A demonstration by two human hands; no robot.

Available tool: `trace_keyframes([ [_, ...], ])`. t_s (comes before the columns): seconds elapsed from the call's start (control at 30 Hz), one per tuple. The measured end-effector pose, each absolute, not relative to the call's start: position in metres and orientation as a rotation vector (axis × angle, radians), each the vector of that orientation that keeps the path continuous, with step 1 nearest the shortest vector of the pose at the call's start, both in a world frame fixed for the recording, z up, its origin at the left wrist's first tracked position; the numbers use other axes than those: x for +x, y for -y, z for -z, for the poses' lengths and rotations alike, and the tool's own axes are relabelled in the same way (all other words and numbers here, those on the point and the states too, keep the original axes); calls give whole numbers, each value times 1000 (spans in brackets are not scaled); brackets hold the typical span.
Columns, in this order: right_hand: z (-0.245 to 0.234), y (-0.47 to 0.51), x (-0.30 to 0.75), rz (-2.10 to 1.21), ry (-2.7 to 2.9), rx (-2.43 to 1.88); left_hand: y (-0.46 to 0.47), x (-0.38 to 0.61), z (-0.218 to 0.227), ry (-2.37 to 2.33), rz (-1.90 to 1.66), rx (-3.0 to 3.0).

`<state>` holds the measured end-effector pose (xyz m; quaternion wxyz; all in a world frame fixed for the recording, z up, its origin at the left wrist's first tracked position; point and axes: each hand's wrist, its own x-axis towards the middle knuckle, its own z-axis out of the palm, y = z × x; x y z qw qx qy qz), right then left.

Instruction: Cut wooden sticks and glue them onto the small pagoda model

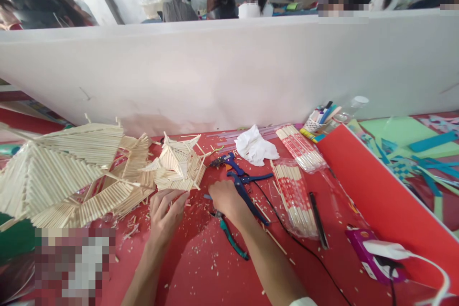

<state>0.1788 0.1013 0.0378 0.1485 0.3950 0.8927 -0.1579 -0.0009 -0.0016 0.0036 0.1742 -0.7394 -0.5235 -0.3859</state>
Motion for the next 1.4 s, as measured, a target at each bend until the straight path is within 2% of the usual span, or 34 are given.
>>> trace_keyframes([
  [0.27,-41,-118,208,686,-2693,904,2,-1,-6,1483,1069,-2124],
  [0.6,-48,-125,217,691,-2706,1008,0,0,-6,1451,1106,-2136],
  [0.9,-16,-109,223,893,-2704,1141,0,0,-3,1449,1143,-2127],
  [1.07,-5,-102,226,1276,-2810,1285,-1,-1,-3,1459,1150,-2129],
  [1.27,-2,-99,223,2199,-2542,1446,-1,-1,-4,1457,1137,-2125],
  [1.33,-2,-98,222,2305,-2499,1401,-1,0,-4,1456,1137,-2121],
  [1.4,-3,-97,221,2200,-2592,1432,-1,0,-4,1458,1138,-2115],
])
